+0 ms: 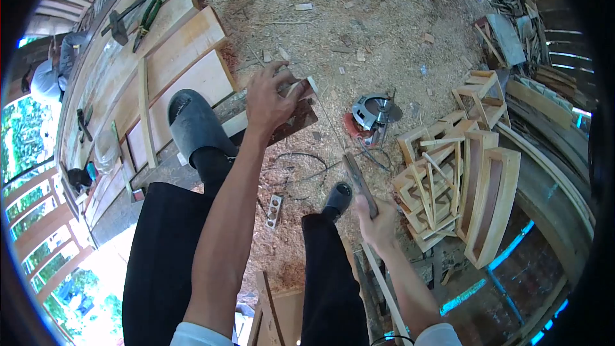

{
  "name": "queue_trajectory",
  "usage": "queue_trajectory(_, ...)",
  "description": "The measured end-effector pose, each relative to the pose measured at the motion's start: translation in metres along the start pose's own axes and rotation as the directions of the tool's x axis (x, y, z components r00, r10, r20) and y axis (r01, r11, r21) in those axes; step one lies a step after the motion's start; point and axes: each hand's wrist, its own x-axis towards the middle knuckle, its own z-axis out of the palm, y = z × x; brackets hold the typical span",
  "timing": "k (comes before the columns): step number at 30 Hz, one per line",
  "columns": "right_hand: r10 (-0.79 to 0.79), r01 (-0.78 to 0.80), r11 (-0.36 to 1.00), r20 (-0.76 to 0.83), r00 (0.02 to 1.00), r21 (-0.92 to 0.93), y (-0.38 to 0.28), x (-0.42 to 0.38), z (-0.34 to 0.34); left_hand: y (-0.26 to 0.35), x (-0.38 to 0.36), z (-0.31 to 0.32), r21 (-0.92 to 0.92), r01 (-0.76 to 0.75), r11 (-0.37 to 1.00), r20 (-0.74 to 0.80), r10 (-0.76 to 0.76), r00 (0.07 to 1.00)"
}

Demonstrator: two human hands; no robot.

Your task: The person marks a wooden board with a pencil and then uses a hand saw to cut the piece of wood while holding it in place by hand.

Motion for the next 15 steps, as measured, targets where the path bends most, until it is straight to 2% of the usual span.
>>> queue_trajectory(1,-0.022,0.025,0.999,-0.073,0.997,0.033,0.004,-0.003,0.001,0.001,0.000,0.000,0.008,0.000,1.000,-0.001,0.000,1.000)
queue_trajectory(2,-0.022,0.024,0.999,-0.069,0.997,0.033,0.009,-0.001,0.004,0.002,-0.002,0.000,0.009,0.003,1.000,-0.001,-0.003,1.000)
queue_trajectory(4,0.013,-0.015,0.998,0.025,1.000,0.068,-0.011,0.035,0.018,0.003,-0.001,0.000,0.005,0.017,1.000,-0.018,-0.017,1.000)
queue_trajectory(6,-0.067,0.069,0.996,0.046,0.997,-0.049,-0.015,0.078,0.035,0.002,0.001,0.000,-0.011,0.019,1.000,-0.009,-0.019,1.000)
queue_trajectory(9,-0.086,0.087,0.995,0.025,0.996,-0.038,-0.023,0.066,0.027,0.002,0.001,0.000,-0.033,0.032,0.999,0.009,-0.031,0.999)
queue_trajectory(11,-0.028,0.033,0.998,0.084,0.996,-0.051,-0.004,0.026,0.006,0.004,0.002,-0.001,-0.044,0.041,0.998,0.000,-0.041,0.999)
queue_trajectory(13,0.036,-0.035,0.999,0.016,0.999,-0.030,-0.004,-0.009,-0.007,0.004,0.000,-0.002,-0.019,0.045,0.999,0.013,-0.045,0.999)
queue_trajectory(15,0.055,-0.055,0.998,0.027,0.998,-0.014,-0.016,0.004,0.003,0.003,-0.002,-0.002,-0.009,0.053,0.999,0.005,-0.053,0.999)
